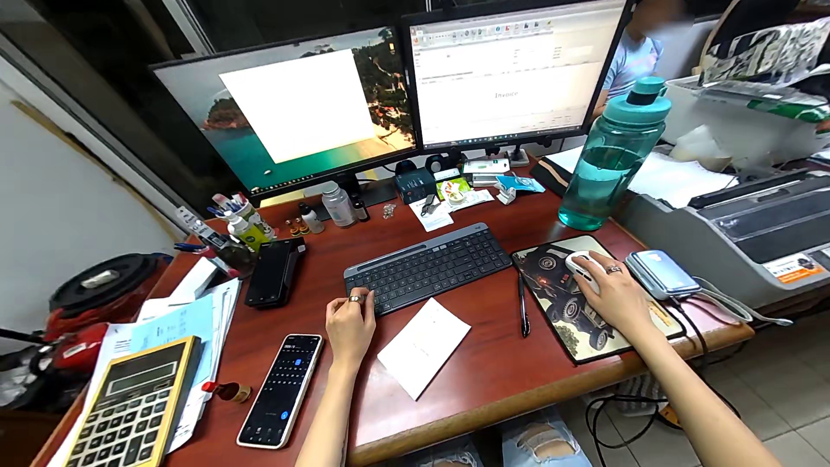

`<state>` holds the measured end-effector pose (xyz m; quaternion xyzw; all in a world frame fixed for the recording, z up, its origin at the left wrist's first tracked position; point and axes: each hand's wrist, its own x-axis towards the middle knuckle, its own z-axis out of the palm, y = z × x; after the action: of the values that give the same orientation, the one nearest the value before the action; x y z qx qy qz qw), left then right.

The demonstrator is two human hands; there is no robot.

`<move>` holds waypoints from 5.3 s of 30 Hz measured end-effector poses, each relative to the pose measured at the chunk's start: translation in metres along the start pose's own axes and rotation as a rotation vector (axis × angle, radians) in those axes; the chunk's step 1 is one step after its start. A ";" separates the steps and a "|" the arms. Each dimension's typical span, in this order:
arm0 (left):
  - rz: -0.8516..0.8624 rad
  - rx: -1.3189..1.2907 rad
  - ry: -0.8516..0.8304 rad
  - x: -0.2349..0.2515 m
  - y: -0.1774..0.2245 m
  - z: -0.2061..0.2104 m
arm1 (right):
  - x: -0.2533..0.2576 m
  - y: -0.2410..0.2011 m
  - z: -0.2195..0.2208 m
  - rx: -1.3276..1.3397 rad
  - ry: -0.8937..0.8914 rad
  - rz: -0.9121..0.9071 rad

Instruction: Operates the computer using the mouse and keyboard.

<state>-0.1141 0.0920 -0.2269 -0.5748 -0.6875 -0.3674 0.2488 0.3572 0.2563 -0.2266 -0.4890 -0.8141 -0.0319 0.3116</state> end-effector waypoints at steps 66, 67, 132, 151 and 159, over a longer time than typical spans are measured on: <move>0.131 0.004 -0.253 -0.002 0.000 0.004 | 0.064 -0.255 0.106 0.313 -0.418 -0.368; 0.128 0.003 -0.259 -0.002 0.001 0.004 | 0.064 -0.254 0.106 0.316 -0.426 -0.360; 0.090 -0.045 -0.252 -0.001 -0.001 0.002 | 0.118 -0.146 0.090 0.265 -0.274 -0.135; 0.109 -0.072 -0.277 0.000 -0.001 0.006 | 0.110 -0.184 0.117 0.226 -0.309 -0.247; 0.109 -0.067 -0.260 0.000 -0.001 0.007 | 0.112 -0.187 0.116 0.190 -0.341 -0.217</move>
<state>-0.1148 0.0978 -0.2314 -0.6620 -0.6691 -0.2987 0.1577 0.1126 0.2877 -0.2119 -0.3651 -0.9022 0.0946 0.2091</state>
